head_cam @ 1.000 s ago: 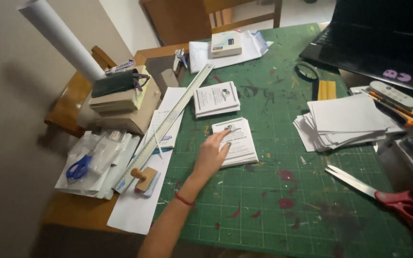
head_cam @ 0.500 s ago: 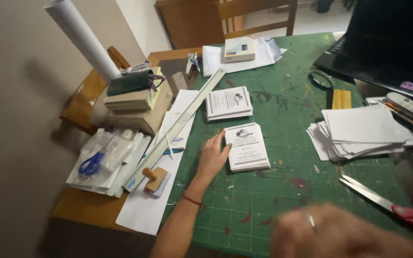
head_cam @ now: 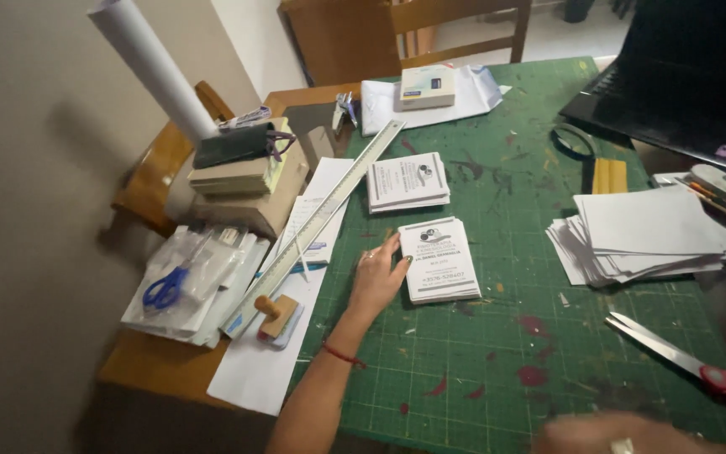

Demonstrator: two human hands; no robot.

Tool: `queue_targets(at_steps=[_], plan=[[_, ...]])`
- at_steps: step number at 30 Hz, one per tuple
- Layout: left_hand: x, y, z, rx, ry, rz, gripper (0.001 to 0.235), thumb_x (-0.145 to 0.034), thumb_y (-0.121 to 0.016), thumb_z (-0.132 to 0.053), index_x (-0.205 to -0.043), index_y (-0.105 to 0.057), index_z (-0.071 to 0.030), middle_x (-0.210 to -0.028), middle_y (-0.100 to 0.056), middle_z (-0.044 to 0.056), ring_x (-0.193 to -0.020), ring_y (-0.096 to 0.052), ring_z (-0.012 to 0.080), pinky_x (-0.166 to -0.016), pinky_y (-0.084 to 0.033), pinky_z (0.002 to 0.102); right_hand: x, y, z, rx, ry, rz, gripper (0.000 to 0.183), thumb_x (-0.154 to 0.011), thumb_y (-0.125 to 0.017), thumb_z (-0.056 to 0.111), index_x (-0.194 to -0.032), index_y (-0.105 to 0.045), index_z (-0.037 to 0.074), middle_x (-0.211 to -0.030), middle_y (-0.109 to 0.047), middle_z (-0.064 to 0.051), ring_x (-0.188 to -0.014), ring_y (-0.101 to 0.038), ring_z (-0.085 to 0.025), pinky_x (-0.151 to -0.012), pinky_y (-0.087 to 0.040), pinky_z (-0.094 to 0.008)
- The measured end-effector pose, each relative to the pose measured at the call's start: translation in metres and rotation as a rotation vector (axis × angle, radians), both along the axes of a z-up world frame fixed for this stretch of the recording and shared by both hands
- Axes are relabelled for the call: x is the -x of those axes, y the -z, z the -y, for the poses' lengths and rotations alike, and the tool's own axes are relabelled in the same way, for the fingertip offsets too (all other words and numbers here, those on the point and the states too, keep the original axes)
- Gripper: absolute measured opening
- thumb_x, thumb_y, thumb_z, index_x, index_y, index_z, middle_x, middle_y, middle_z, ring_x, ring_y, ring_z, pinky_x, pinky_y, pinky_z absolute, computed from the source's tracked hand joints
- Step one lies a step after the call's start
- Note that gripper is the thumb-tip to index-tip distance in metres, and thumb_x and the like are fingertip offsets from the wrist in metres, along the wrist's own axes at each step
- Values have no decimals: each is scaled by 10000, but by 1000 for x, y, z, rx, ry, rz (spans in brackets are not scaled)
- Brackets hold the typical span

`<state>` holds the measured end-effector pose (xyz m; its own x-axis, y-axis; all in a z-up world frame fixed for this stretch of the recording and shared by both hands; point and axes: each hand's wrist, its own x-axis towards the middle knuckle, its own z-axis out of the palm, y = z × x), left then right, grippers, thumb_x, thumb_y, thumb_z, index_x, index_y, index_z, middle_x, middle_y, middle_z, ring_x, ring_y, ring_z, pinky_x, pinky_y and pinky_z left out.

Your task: Inspecting and sorting a stack of printed papers on a cutting mat at a desk.

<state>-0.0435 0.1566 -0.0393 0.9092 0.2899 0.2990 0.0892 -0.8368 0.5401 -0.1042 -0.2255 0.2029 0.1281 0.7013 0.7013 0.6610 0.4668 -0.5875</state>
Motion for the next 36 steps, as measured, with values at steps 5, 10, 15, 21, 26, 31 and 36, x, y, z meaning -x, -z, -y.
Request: queue_targets(at_steps=[5,10,15,21,26,31,36], plan=[[-4,6,-1,-15,12,-66,636,-1076,-658,-317,-1612,-473,-29,-1383,-739,239,-1396,-616,441,-1187,-309,781,-30,38,-29,-33,263,31,337,-718,-979,353,-875,-697,256,-639,-707,89,-464,-668,-218,-444,-565,-414],[7,-19,10,37,27,-182,703,-1093,-610,-436,-1667,-397,-91,-1475,-696,172,-1491,-535,381,-1242,-244,752,-129,84,-125,382,595,185,198,-1019,-707,354,-1028,-711,157,-874,-739,-100,-866,-717,-384,-699,-552,-513],[18,-52,34,-49,-22,-288,925,-1016,-614,-656,-1712,-317,-124,-1745,-393,171,-1637,-315,352,-1301,-186,696,-229,170,-198,743,789,381,487,-1025,-674,466,-1385,-659,139,-1226,-767,-139,-1166,-721,-365,-890,-601,-552],[14,-33,38,-43,16,-377,971,-1020,-659,-543,-1761,-155,-167,-1817,-186,190,-1687,-125,371,-1301,-89,748,-254,210,-238,874,755,335,740,-1030,-517,701,-1441,-642,99,-1405,-710,-178,-1301,-694,-361,-966,-590,-603],[10,-21,34,-98,21,-426,959,-987,-639,-522,-1751,-179,-172,-1802,-252,150,-1692,-136,315,-1291,-63,773,-243,221,-249,770,823,423,666,-1035,-503,690,-1159,-739,79,-1083,-799,-168,-1060,-769,-371,-830,-611,-598],[6,-16,36,-103,-18,-415,989,-949,-672,-524,-1741,-214,-149,-1788,-298,149,-1687,-168,311,-1288,-57,775,-239,202,-249,867,808,444,713,-1048,-454,703,-1186,-770,79,-1135,-794,-177,-1125,-751,-365,-895,-603,-591],[6,-31,43,-67,-51,-408,1040,-924,-692,-527,-1740,-195,-117,-1785,-307,162,-1687,-182,320,-1289,-24,774,-258,188,-265,1023,786,361,858,-1002,-401,817,-1211,-803,88,-1170,-801,-199,-1201,-738,-389,-980,-562,-619]])
